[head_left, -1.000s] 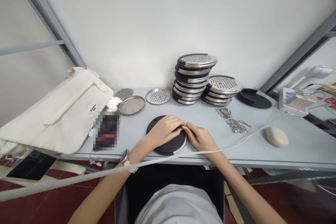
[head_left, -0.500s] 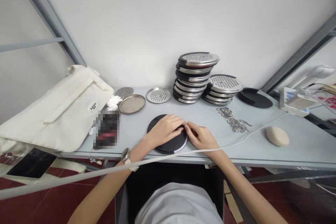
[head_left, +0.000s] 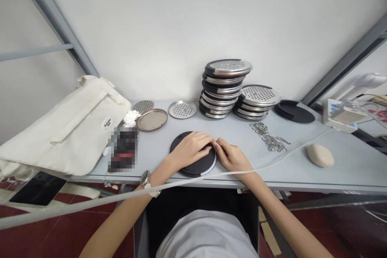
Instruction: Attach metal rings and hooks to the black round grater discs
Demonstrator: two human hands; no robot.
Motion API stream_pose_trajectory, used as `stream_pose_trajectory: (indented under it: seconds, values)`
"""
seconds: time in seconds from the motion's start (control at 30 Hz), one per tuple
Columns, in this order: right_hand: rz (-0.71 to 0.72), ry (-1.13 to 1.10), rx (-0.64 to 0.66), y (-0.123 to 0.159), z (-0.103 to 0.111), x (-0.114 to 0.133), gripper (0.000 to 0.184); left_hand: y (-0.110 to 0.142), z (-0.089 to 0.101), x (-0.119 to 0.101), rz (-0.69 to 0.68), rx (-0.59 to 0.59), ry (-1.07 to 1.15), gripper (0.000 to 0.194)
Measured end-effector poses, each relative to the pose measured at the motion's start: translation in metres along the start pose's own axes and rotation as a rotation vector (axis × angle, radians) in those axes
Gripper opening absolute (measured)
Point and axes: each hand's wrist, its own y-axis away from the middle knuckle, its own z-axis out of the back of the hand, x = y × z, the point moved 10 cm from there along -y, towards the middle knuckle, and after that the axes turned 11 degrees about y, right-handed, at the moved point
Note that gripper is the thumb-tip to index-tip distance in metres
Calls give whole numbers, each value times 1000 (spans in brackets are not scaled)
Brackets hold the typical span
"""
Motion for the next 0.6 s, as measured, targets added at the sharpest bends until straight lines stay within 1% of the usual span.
stream_pose_trajectory:
  seconds: [0.1, 0.33, 0.6]
  values:
    - [3, 2, -6, 0, 2, 1, 23, 0, 0, 0, -4, -4, 0, 12]
    - [-6, 5, 54, -2, -5, 1, 20, 0, -1, 1, 1, 8, -13, 12]
    - [8, 20, 15, 0, -2, 1, 23, 0, 0, 0, 1, -4, 3, 9]
